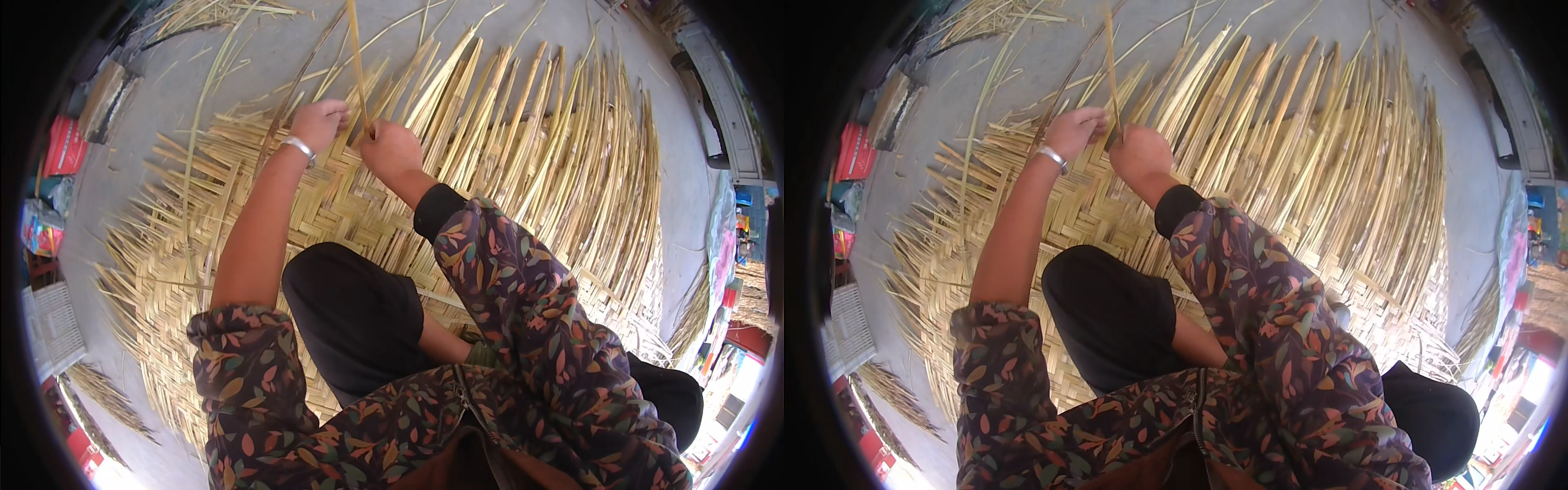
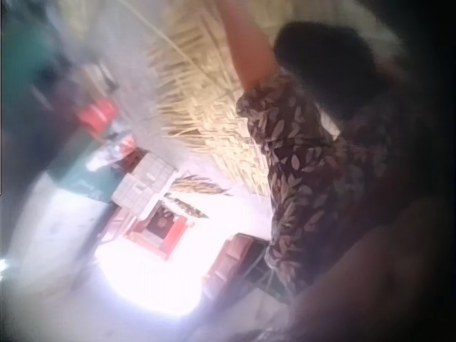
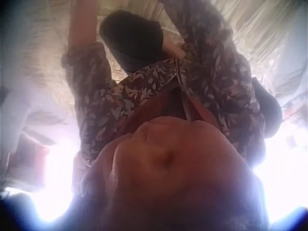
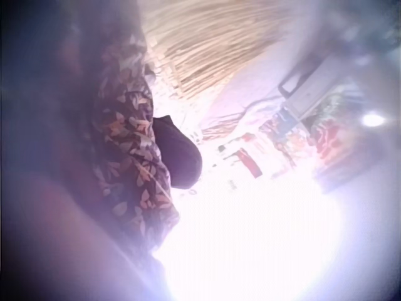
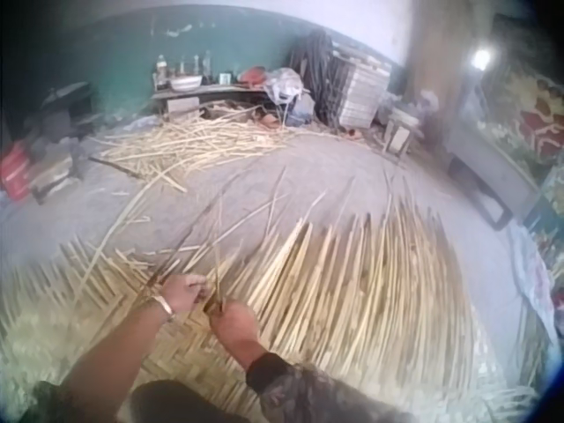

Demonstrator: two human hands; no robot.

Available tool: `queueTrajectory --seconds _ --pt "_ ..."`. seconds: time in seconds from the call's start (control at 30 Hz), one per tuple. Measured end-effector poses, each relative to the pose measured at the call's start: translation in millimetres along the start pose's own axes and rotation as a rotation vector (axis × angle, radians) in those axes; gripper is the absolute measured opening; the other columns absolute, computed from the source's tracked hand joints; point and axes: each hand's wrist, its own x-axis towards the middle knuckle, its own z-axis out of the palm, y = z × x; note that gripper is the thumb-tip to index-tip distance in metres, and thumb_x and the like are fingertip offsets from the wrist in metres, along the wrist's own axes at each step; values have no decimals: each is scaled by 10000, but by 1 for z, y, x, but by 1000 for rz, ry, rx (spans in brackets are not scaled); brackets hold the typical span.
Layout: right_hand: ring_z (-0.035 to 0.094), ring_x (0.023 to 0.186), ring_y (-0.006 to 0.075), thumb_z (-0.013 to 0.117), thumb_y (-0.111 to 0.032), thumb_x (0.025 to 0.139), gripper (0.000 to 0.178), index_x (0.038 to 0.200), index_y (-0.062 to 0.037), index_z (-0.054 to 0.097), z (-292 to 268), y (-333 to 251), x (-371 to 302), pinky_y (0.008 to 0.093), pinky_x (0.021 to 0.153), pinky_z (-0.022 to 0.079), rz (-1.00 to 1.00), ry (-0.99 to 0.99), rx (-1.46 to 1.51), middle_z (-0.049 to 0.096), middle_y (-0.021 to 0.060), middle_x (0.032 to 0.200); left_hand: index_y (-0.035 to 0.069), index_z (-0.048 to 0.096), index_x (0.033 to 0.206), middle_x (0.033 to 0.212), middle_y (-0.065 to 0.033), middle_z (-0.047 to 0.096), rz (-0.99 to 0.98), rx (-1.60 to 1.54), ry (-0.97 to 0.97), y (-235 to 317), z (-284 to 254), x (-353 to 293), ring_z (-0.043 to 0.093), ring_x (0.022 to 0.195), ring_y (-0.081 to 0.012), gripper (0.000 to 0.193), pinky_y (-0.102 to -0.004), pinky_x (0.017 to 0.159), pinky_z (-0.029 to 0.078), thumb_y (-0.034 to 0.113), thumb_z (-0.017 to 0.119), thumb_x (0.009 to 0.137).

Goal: The person sits on the floor and weaves dried palm leaves into a basket by hand, interlacing strips in an over-under pattern. The person periodically adjusts the position of the partially woven basket to continue working on different sections.

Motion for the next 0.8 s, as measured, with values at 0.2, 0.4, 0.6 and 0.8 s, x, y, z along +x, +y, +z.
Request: queueTrajectory --seconds 0.2,0.4,0.6,0.8 --pt "607 744 376 602 -225 749 186 798 -49 635 7 11 -6 436 684 482 -20 84 88 626 190 736 13 649 1037 1021 -195 650 153 854 -92 8 25 40 633 921 -328 258 -393 833 492 105 499 849" --pt "594 700 381 609 -208 751 173 765 -35 611 -2 8 -17 437 646 473 -70 117 201 607 189 699 6 657 1000 1071 -217 622 -19 965 -137 51 38 29 610 956 -367 278 -402 853 483 169 587 786" --pt "583 646 375 622 -200 752 178 752 -24 594 -3 9 -18 421 608 470 -137 144 253 586 182 657 -25 672 910 964 -211 654 31 846 -267 5 18 68 636 875 -327 350 -376 791 491 229 726 675" --pt "591 635 359 628 -206 752 186 781 -22 613 -7 7 -23 406 602 476 -110 112 277 600 173 662 42 661 781 713 -89 632 6 706 -255 -11 20 64 568 677 -192 166 -319 660 462 166 721 688"
